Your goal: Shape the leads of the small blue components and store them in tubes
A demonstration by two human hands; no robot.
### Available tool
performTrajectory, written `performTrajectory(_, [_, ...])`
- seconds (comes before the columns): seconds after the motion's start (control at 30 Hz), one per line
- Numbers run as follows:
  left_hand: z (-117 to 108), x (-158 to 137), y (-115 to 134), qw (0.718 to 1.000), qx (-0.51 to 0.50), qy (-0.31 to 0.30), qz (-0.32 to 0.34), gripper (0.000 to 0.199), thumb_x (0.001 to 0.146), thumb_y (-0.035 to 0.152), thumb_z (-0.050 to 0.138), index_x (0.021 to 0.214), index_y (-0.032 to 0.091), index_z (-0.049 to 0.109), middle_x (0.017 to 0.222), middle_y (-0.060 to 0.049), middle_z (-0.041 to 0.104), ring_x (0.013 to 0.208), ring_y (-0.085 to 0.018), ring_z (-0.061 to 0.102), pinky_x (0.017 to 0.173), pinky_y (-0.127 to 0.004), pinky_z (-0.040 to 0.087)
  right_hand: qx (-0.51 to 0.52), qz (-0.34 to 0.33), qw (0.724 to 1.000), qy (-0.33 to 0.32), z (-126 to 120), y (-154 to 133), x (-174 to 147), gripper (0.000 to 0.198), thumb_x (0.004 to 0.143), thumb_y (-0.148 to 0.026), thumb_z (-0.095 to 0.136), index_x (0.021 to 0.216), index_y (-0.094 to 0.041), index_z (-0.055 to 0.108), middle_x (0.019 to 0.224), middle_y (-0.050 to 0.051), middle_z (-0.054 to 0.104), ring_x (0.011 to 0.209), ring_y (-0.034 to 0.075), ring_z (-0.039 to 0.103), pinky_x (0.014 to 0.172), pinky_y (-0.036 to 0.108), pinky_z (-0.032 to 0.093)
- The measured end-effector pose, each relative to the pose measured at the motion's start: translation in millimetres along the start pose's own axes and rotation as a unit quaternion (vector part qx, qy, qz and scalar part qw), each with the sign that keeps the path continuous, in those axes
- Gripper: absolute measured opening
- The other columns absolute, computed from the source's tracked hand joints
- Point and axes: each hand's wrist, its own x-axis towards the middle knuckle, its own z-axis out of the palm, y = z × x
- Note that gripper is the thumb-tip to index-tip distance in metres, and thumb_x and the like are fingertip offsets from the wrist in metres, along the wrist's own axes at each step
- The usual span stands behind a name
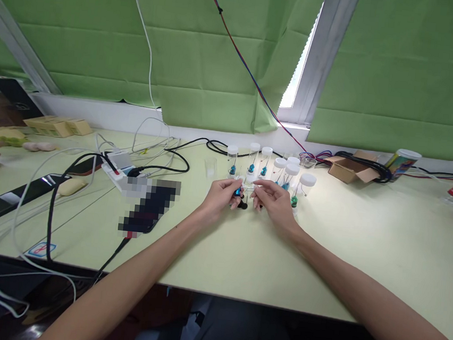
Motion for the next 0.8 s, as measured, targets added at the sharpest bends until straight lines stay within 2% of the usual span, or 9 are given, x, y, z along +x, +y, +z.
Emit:
performTrajectory(0.17, [0.2,-0.2,2.6,0.998,-0.064,-0.004,-0.025,0.030,0.076,0.038,0.078,0.071,0.012,0.063,0.069,-0.001,0.057,0.047,-0.003,0.045,0.042,-0.019,0.034,-0.009,-0.012,1.000,-0.014,-0.2,-1.7,-0.3,0.031,0.079,-0.045,0.076,0.099,-0.021,0.070,0.086,0.004,0.071,0.060,0.012,0.060,0.057,0.029,0.051])
performTrajectory(0.3, [-0.2,0.4,2.4,0.997,-0.072,-0.010,-0.033,0.030,0.074,0.037,0.080,0.072,0.012,0.064,0.070,-0.001,0.057,0.046,-0.003,0.044,0.040,-0.019,0.032,-0.024,-0.017,1.000,-0.003,0.2,-1.4,0.0,0.031,0.078,-0.047,0.076,0.095,-0.021,0.070,0.083,0.004,0.072,0.060,0.013,0.060,0.056,0.029,0.051])
performTrajectory(0.43, [-0.9,0.4,0.8,0.999,-0.042,-0.010,-0.020,0.032,0.076,0.040,0.078,0.070,0.013,0.063,0.068,-0.001,0.057,0.046,-0.004,0.045,0.040,-0.020,0.033,-0.031,-0.020,0.999,0.003,-0.5,0.0,0.7,0.032,0.078,-0.049,0.076,0.089,-0.019,0.070,0.078,0.003,0.070,0.057,0.013,0.058,0.054,0.029,0.050])
performTrajectory(0.63, [-0.4,-2.0,0.2,0.999,0.036,-0.021,0.034,0.038,0.080,0.047,0.073,0.066,0.014,0.061,0.067,-0.001,0.057,0.043,-0.005,0.046,0.039,-0.022,0.033,-0.043,-0.031,0.999,0.009,-1.4,0.9,0.8,0.032,0.082,-0.049,0.072,0.076,-0.019,0.067,0.073,0.002,0.067,0.055,0.012,0.057,0.051,0.027,0.048])
performTrajectory(0.8, [-0.6,-1.8,-0.5,0.998,0.041,-0.027,0.037,0.039,0.079,0.049,0.074,0.067,0.014,0.062,0.068,-0.001,0.057,0.044,-0.006,0.047,0.039,-0.022,0.034,-0.024,0.004,0.999,0.021,-1.3,0.5,0.8,0.035,0.079,-0.051,0.074,0.074,-0.018,0.065,0.069,0.002,0.067,0.051,0.011,0.056,0.048,0.026,0.046])
